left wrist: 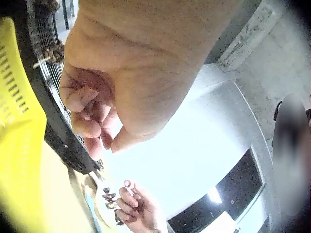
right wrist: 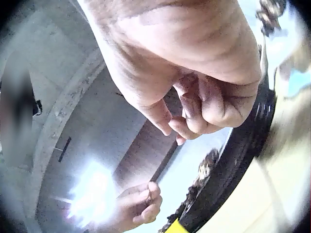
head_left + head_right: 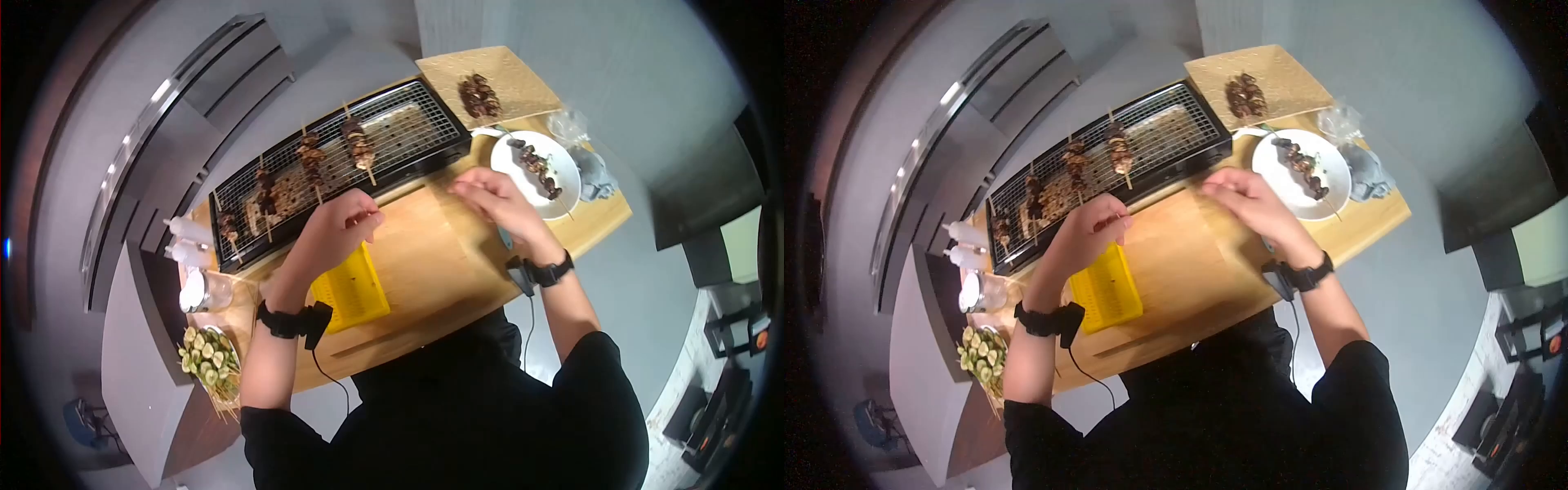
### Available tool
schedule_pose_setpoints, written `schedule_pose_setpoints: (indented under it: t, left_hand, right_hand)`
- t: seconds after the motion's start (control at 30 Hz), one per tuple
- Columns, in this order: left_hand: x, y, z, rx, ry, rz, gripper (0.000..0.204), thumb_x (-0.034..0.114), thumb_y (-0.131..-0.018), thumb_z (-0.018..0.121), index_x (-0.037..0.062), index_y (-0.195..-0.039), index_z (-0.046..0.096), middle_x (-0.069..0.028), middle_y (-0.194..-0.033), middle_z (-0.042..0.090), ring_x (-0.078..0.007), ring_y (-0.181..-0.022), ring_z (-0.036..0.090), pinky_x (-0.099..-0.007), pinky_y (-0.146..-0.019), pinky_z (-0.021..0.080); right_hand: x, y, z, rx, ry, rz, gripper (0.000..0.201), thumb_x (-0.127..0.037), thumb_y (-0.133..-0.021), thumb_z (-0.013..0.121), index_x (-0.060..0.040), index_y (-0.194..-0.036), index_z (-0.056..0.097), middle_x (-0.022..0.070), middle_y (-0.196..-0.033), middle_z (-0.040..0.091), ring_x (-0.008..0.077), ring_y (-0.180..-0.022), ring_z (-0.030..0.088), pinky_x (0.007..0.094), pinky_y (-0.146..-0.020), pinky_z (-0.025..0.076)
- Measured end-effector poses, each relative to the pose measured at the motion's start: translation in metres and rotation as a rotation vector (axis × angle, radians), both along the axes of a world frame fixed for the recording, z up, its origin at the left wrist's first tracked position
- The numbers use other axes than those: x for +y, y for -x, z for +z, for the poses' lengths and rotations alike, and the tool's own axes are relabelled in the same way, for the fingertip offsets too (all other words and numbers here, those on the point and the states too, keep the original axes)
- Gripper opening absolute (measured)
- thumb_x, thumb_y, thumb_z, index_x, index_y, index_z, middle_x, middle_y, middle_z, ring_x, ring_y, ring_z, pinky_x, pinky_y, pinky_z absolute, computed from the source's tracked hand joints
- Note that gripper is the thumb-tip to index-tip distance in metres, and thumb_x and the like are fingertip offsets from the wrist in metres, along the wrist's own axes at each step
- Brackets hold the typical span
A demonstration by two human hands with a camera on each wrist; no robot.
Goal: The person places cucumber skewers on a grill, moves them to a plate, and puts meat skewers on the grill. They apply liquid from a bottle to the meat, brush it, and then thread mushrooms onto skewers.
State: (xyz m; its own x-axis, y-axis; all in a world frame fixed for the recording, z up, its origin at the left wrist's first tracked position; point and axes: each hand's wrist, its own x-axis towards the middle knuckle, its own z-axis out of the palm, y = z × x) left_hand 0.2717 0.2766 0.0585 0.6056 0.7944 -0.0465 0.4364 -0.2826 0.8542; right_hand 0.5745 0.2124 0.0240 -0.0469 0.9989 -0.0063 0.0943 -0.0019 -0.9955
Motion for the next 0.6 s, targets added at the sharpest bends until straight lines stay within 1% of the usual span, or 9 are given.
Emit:
schedule_pose_setpoints:
  t: [0.07, 0.1, 0.17, 0.2, 0.23, 0.27, 0.3, 0.5, 0.6]
  left_hand:
    - [-0.015, -0.021, 0.006, -0.044, 0.024, -0.072, 0.015, 0.017, -0.098, 0.068, 0.0029, -0.1, 0.064, -0.001, -0.081, 0.065, -0.0082, -0.073, 0.062, -0.0238, -0.066, 0.047]
    - [-0.023, -0.028, 0.01, -0.007, -0.027, -0.1, 0.017, 0.019, -0.097, 0.069, 0.0042, -0.103, 0.065, 0.0008, -0.082, 0.066, -0.006, -0.074, 0.061, -0.0229, -0.064, 0.045]
    - [-0.04, -0.041, 0.019, -0.018, -0.002, -0.156, 0.016, 0.02, -0.096, 0.07, 0.0055, -0.103, 0.065, 0.0015, -0.083, 0.066, -0.0046, -0.075, 0.061, -0.0222, -0.063, 0.043]
    - [-0.048, -0.046, 0.023, -0.024, 0.011, -0.184, 0.016, 0.02, -0.096, 0.07, 0.0061, -0.103, 0.065, 0.0018, -0.083, 0.066, -0.0039, -0.075, 0.061, -0.0218, -0.063, 0.042]
    - [-0.055, -0.049, 0.027, -0.027, -0.011, -0.211, 0.015, 0.018, -0.096, 0.07, 0.0056, -0.103, 0.066, -0.0032, -0.08, 0.067, -0.0096, -0.069, 0.058, -0.0255, -0.065, 0.047]
    - [-0.059, -0.05, 0.025, -0.04, 0.01, -0.209, 0.014, 0.018, -0.096, 0.07, 0.0056, -0.104, 0.066, -0.0026, -0.08, 0.067, -0.009, -0.069, 0.058, -0.0251, -0.065, 0.047]
    - [-0.063, -0.049, 0.022, -0.054, 0.029, -0.204, 0.014, 0.018, -0.097, 0.069, 0.0057, -0.104, 0.066, -0.002, -0.08, 0.067, -0.0085, -0.07, 0.058, -0.0247, -0.065, 0.046]
    - [-0.08, -0.029, 0.005, -0.197, 0.206, -0.052, 0.012, 0.013, -0.099, 0.069, 0.0039, -0.105, 0.065, -0.0002, -0.088, 0.067, -0.0056, -0.076, 0.06, -0.0216, -0.067, 0.045]
    - [-0.09, -0.011, -0.003, -0.315, 0.243, 0.023, 0.011, 0.011, -0.1, 0.068, 0.0029, -0.106, 0.064, -0.0012, -0.091, 0.066, -0.0064, -0.08, 0.062, -0.0214, -0.068, 0.046]
  right_hand:
    - [-0.024, -0.04, -0.006, -0.105, -0.178, -0.128, 0.012, -0.016, -0.104, 0.06, -0.0081, -0.106, 0.069, -0.0097, -0.091, 0.065, -0.0006, -0.075, 0.049, 0.0181, -0.062, 0.036]
    - [-0.035, -0.056, -0.006, -0.166, -0.214, -0.236, 0.011, -0.012, -0.103, 0.058, -0.006, -0.104, 0.068, -0.0079, -0.091, 0.065, 0.0023, -0.075, 0.052, 0.0203, -0.064, 0.04]
    - [-0.051, -0.09, -0.02, -0.15, -0.253, -0.457, 0.013, -0.015, -0.1, 0.065, -0.0032, -0.103, 0.069, -0.003, -0.086, 0.069, 0.0048, -0.08, 0.059, 0.0228, -0.072, 0.046]
    - [-0.061, -0.106, -0.024, -0.279, -0.214, -0.532, 0.014, -0.017, -0.1, 0.066, -0.0032, -0.102, 0.069, -0.0017, -0.082, 0.067, 0.0058, -0.077, 0.059, 0.0239, -0.069, 0.046]
    - [-0.07, -0.115, -0.022, -0.408, -0.173, -0.602, 0.016, -0.019, -0.099, 0.067, -0.0032, -0.101, 0.07, -0.0003, -0.078, 0.066, 0.0068, -0.073, 0.059, 0.0251, -0.066, 0.045]
    - [-0.076, -0.12, -0.022, -0.536, -0.134, -0.669, 0.017, -0.02, -0.099, 0.068, -0.0031, -0.1, 0.07, 0.001, -0.073, 0.065, 0.0078, -0.07, 0.059, 0.0262, -0.063, 0.045]
    - [-0.084, -0.12, -0.021, -0.662, -0.082, -0.729, 0.024, -0.026, -0.097, 0.071, -0.002, -0.1, 0.07, 0.006, -0.064, 0.06, 0.0133, -0.061, 0.056, 0.0312, -0.058, 0.043]
    - [-0.096, -0.142, -0.047, -0.75, 0.044, -0.659, 0.028, -0.029, -0.096, 0.071, -0.0011, -0.093, 0.072, 0.0102, -0.064, 0.06, 0.018, -0.059, 0.055, 0.035, -0.06, 0.045]
    - [-0.097, -0.154, -0.066, -0.676, 0.01, -0.581, 0.031, -0.029, -0.099, 0.068, 0.0002, -0.089, 0.071, 0.0056, -0.066, 0.061, 0.0153, -0.06, 0.054, 0.0321, -0.059, 0.044]
